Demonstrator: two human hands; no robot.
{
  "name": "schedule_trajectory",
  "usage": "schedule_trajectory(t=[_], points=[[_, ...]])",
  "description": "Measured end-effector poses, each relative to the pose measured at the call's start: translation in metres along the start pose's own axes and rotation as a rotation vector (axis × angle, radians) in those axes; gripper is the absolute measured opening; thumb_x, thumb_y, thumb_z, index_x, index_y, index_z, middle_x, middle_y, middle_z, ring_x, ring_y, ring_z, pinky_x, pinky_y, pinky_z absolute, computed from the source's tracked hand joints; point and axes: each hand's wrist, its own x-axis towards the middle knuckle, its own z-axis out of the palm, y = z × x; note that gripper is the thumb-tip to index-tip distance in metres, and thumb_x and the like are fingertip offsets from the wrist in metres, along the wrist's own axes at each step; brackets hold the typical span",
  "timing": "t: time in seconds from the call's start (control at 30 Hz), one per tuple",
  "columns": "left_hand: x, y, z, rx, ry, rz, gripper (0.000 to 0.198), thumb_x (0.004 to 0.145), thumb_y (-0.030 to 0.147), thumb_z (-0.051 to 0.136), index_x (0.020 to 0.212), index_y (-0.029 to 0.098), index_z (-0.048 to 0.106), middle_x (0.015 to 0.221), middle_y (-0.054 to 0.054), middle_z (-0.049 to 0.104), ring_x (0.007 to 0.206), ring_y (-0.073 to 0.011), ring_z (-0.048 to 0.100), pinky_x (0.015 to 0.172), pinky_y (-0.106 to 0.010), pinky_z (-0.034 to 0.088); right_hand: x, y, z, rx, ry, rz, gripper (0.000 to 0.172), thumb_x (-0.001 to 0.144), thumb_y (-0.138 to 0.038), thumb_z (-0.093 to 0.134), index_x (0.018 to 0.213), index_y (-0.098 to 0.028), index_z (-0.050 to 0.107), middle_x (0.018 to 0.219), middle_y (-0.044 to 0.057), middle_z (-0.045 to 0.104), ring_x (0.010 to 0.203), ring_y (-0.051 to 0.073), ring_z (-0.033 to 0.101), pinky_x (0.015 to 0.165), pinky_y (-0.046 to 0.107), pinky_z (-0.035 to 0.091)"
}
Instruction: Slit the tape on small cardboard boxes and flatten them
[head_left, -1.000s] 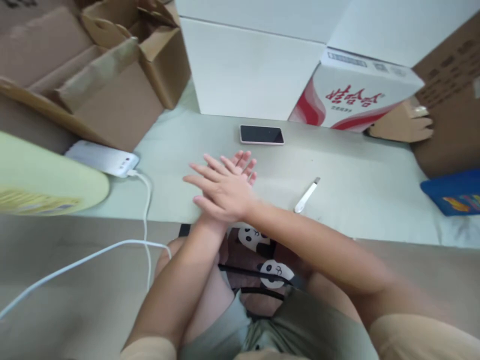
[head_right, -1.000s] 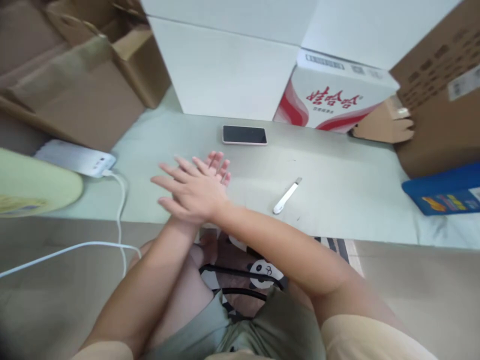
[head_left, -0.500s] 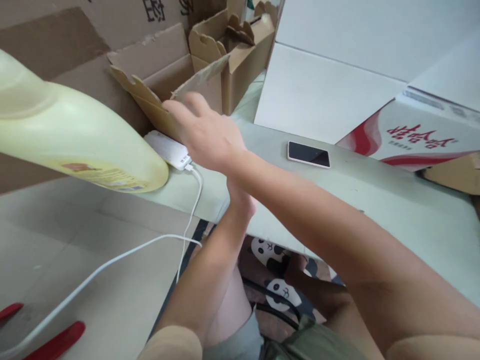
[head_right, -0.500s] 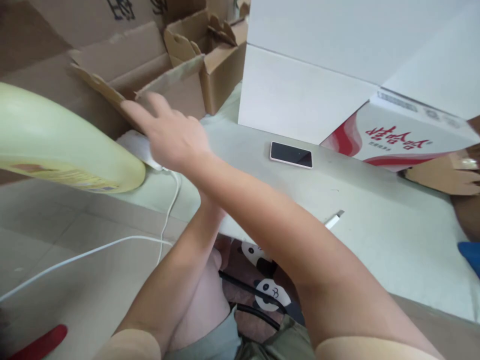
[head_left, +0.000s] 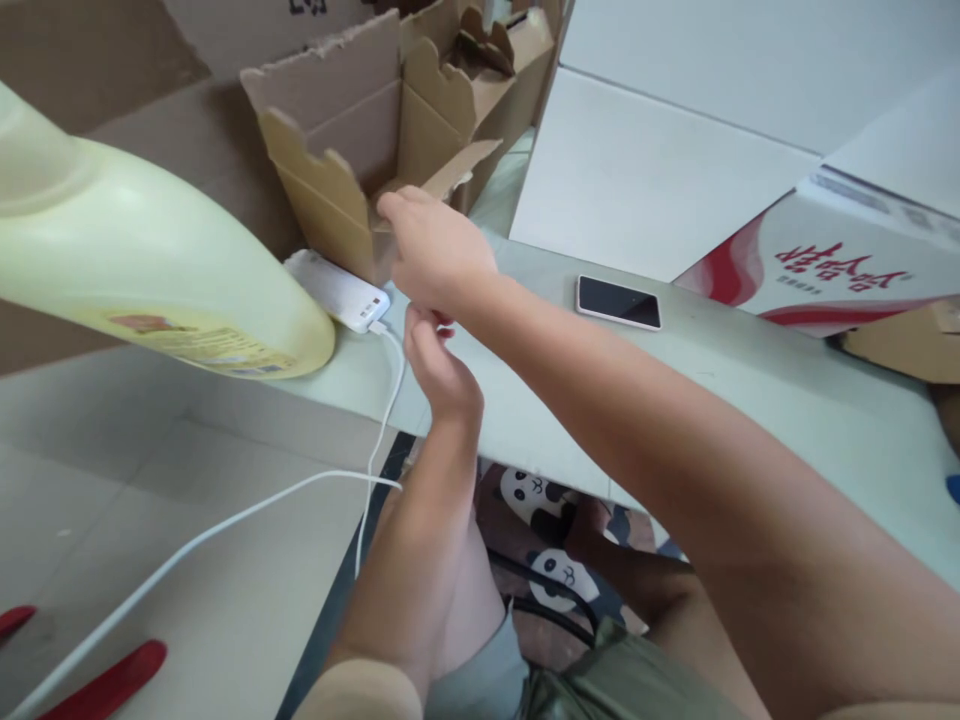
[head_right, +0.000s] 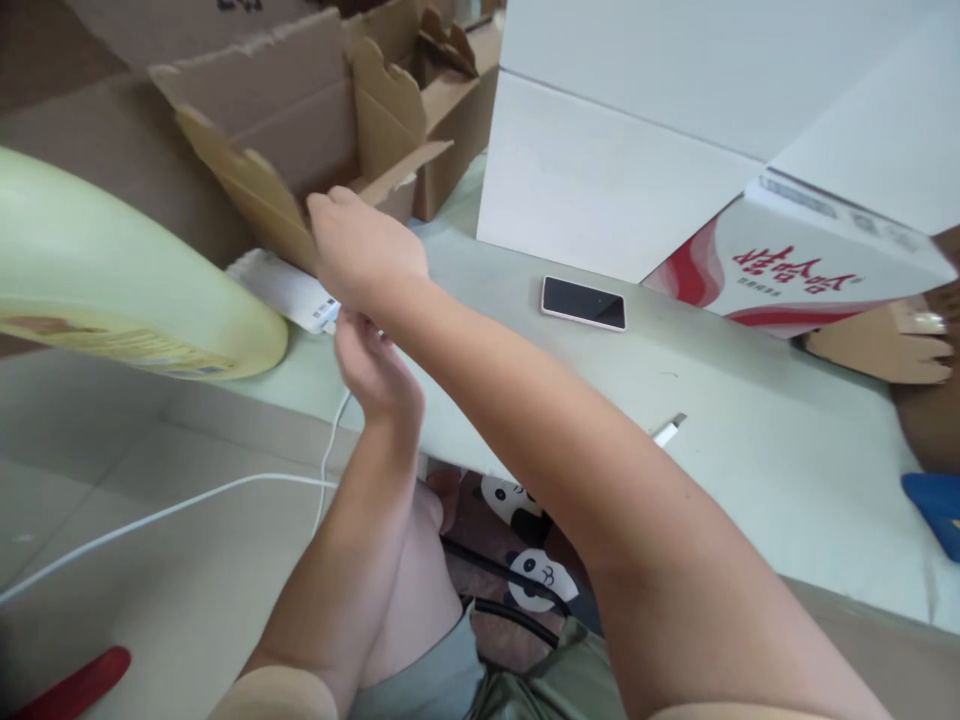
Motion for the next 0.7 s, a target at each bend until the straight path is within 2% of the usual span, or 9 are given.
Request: schedule_trajectory(t=[0.13, 0.27, 0.33, 0.4, 0.47, 0.53, 0.57, 0.63, 0.7], points=[[-0.009, 0.01, 0.001, 0.017, 0.041, 0.247, 0.031, 0.097, 0.041, 0.042, 0.072, 0.023, 0.043, 0.078, -0.001, 0.043, 0.076, -0.017, 0.046, 0.073, -0.031, 0.037, -0.01, 0.015, -0.004, -0.011, 0.033, 0.025, 0.033, 0.098, -0.002, 0.04, 0.122, -0.012, 0.06, 0.134, 0.005, 0.065, 0.13, 0.02, 0.062, 0.115, 0.035, 0.047], [-0.007, 0.029, -0.002, 0.042, 0.148, 0.64, 0.022, 0.093, 0.027, 0.043, 0.072, 0.024, 0.044, 0.076, -0.002, 0.04, 0.077, -0.0207, 0.045, 0.081, -0.038, 0.038, -0.027, 0.037, -0.012, 0.011, 0.188, 0.063, 0.044, 0.09, 0.004, 0.042, 0.119, -0.019, 0.065, 0.136, 0.004, 0.066, 0.129, 0.019, 0.062, 0.113, 0.032, 0.05], [-0.002, 0.04, -0.007, 0.037, 0.223, 0.816, 0.021, 0.091, 0.023, 0.044, 0.07, 0.025, 0.041, 0.075, -0.002, 0.036, 0.078, -0.0225, 0.046, 0.083, -0.041, 0.038, -0.049, 0.052, -0.019, 0.033, 0.262, 0.078, 0.044, 0.087, 0.004, 0.042, 0.108, -0.022, 0.07, 0.131, 0.004, 0.069, 0.124, 0.019, 0.065, 0.111, 0.032, 0.053], [0.006, 0.046, -0.014, 0.038, 0.238, 0.876, 0.02, 0.089, 0.021, 0.045, 0.07, 0.025, 0.04, 0.076, -0.003, 0.036, 0.081, -0.0231, 0.048, 0.083, -0.043, 0.039, -0.084, 0.068, -0.027, 0.073, 0.327, 0.061, 0.034, 0.088, -0.004, 0.046, 0.091, -0.025, 0.073, 0.12, 0.005, 0.074, 0.11, 0.02, 0.07, 0.104, 0.034, 0.058], [0.014, 0.044, -0.019, 0.027, 0.186, 0.796, 0.017, 0.089, 0.022, 0.045, 0.073, 0.025, 0.045, 0.08, -0.003, 0.042, 0.085, -0.0221, 0.052, 0.083, -0.042, 0.041, -0.13, 0.085, -0.034, 0.131, 0.437, 0.003, 0.031, 0.088, -0.011, 0.05, 0.08, -0.03, 0.073, 0.107, 0.005, 0.078, 0.097, 0.021, 0.073, 0.09, 0.036, 0.062], [0.021, 0.035, -0.021, 0.019, 0.09, 0.619, 0.015, 0.094, 0.03, 0.046, 0.082, 0.026, 0.054, 0.088, -0.002, 0.053, 0.093, -0.0209, 0.058, 0.087, -0.04, 0.044, -0.18, 0.102, -0.04, 0.202, 0.557, -0.108, 0.032, 0.084, -0.008, 0.055, 0.076, -0.033, 0.074, 0.094, 0.003, 0.077, 0.086, 0.02, 0.073, 0.077, 0.037, 0.062], [0.023, 0.029, -0.021, 0.023, 0.02, 0.513, 0.017, 0.095, 0.037, 0.047, 0.088, 0.026, 0.058, 0.096, -0.003, 0.059, 0.1, -0.0207, 0.06, 0.089, -0.039, 0.046, -0.205, 0.109, -0.041, 0.245, 0.6, -0.174, 0.032, 0.082, -0.007, 0.058, 0.076, -0.033, 0.075, 0.086, 0.002, 0.075, 0.079, 0.018, 0.072, 0.07, 0.035, 0.06], [0.023, 0.016, -0.016, 0.036, -0.163, 0.31, 0.032, 0.096, 0.054, 0.049, 0.103, 0.028, 0.065, 0.115, -0.003, 0.067, 0.117, -0.0221, 0.062, 0.096, -0.038, 0.05, -0.248, 0.122, -0.042, 0.336, 0.626, -0.158, 0.031, 0.082, -0.005, 0.062, 0.077, -0.033, 0.076, 0.082, 0.002, 0.072, 0.075, 0.017, 0.071, 0.065, 0.035, 0.058], [0.018, 0.007, -0.008, 0.043, -0.369, 0.148, 0.045, 0.094, 0.068, 0.051, 0.111, 0.03, 0.068, 0.132, -0.004, 0.068, 0.131, -0.0252, 0.06, 0.1, -0.038, 0.052, -0.282, 0.133, -0.041, 0.383, 0.654, -0.117, 0.028, 0.085, -0.009, 0.062, 0.08, -0.032, 0.078, 0.083, 0.003, 0.071, 0.075, 0.02, 0.07, 0.063, 0.038, 0.057]])
